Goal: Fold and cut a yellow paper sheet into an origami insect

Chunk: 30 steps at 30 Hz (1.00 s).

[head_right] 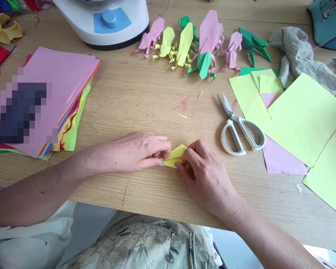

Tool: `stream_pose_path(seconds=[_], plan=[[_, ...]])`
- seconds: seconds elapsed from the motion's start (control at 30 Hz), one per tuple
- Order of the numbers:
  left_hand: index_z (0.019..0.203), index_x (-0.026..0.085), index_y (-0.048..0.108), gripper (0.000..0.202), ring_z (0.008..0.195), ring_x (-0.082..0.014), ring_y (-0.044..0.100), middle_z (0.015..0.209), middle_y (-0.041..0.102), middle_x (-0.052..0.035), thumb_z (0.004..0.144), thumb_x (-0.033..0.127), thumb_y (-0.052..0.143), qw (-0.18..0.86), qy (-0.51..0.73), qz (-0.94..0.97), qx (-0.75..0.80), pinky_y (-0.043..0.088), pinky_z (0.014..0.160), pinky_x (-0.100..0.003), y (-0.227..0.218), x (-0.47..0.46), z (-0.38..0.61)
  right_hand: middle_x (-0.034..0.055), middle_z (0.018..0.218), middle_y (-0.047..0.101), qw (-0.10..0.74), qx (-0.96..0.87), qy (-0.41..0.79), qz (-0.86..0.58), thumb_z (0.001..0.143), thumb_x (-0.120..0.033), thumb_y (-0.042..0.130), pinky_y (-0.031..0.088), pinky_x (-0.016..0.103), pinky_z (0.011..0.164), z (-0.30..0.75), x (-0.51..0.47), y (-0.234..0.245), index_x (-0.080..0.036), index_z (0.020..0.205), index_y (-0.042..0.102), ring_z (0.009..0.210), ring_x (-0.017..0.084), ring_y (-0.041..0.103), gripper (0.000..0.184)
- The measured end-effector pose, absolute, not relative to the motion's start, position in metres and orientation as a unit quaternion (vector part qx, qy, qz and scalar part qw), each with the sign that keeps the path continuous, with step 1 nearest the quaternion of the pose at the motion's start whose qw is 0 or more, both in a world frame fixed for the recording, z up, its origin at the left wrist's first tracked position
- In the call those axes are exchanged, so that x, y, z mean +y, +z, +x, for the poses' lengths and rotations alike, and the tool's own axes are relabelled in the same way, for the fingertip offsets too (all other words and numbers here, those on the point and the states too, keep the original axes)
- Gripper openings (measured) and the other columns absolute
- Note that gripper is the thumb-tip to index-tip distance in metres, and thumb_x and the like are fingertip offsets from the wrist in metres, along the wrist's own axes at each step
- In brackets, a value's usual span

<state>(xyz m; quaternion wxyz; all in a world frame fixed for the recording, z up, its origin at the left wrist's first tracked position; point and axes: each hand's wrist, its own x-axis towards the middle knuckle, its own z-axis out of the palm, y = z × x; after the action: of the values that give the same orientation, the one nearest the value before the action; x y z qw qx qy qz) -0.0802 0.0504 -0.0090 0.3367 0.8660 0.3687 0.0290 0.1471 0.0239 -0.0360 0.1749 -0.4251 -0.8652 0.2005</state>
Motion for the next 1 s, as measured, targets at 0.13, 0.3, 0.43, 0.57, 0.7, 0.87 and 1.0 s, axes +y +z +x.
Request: stream_pose_path(seconds=[0.13,0.3,0.43,0.57,0.7,0.87,1.0], plan=[[0.084,0.019,0.057,0.009,0.077,-0.0125,0.056,0.087,0.063,0.0017,0.088,0.011,0.055,0.328,0.024,0.865,0.377,0.036,0.068,-0.025,-0.009,0.05,-0.078,0.0051,0.089,0.054,0.171,-0.866,0.206,-0.422,0.089,-0.017,0.056,0.041,0.028,0.059,0.147,0.024,-0.036,-0.021,0.08,0.052,0.071,0.015,0.054,0.011],[0.089,0.02,0.056,0.009,0.079,-0.0125,0.057,0.089,0.063,0.0024,0.088,0.011,0.056,0.313,0.037,0.872,0.374,0.037,0.068,-0.025,-0.01,0.048,-0.077,0.0055,0.09,0.054,0.174,-0.867,0.205,-0.419,0.091,-0.017,0.054,0.041,0.029,0.059,0.147,0.024,-0.036,-0.021,0.081,0.052,0.07,0.015,0.052,0.01],[0.096,0.021,0.057,0.01,0.083,-0.0138,0.057,0.092,0.062,0.001,0.091,0.013,0.055,0.262,0.056,0.895,0.357,0.039,0.072,-0.026,-0.016,0.042,-0.079,0.0049,0.09,0.053,0.166,-0.868,0.201,-0.424,0.09,-0.017,0.055,0.041,0.029,0.061,0.147,0.024,-0.036,-0.021,0.083,0.051,0.071,0.015,0.052,0.009],[0.105,0.022,0.06,0.018,0.085,-0.0148,0.057,0.093,0.061,-0.0013,0.095,0.012,0.049,0.177,0.068,0.921,0.34,0.041,0.073,-0.026,-0.022,0.032,-0.083,0.0043,0.089,0.052,0.164,-0.866,0.197,-0.43,0.09,-0.017,0.056,0.041,0.029,0.062,0.146,0.023,-0.035,-0.021,0.083,0.049,0.071,0.015,0.052,0.01],[0.112,0.023,0.064,0.025,0.085,-0.0157,0.059,0.095,0.064,-0.0041,0.097,0.013,0.047,0.128,0.102,0.935,0.313,0.045,0.077,-0.029,-0.028,0.024,-0.09,0.0041,0.089,0.052,0.164,-0.864,0.195,-0.433,0.09,-0.019,0.057,0.04,0.029,0.061,0.145,0.023,-0.036,-0.021,0.083,0.049,0.069,0.014,0.051,0.011],[0.118,0.02,0.065,0.03,0.116,-0.0209,0.061,0.125,0.067,-0.0104,0.096,0.008,0.049,0.127,0.175,0.946,0.243,0.051,0.094,-0.034,-0.033,0.022,-0.093,0.004,0.088,0.053,0.168,-0.864,0.194,-0.434,0.088,-0.018,0.057,0.04,0.029,0.06,0.145,0.024,-0.037,-0.021,0.082,0.048,0.068,0.014,0.051,0.011],[0.121,0.017,0.065,0.031,0.12,-0.0219,0.062,0.128,0.067,-0.0125,0.096,0.009,0.048,0.082,0.174,0.957,0.216,0.053,0.094,-0.036,-0.036,0.021,-0.094,0.0042,0.088,0.053,0.168,-0.86,0.195,-0.44,0.089,-0.018,0.056,0.041,0.029,0.06,0.145,0.023,-0.038,-0.021,0.082,0.048,0.069,0.015,0.052,0.011]])
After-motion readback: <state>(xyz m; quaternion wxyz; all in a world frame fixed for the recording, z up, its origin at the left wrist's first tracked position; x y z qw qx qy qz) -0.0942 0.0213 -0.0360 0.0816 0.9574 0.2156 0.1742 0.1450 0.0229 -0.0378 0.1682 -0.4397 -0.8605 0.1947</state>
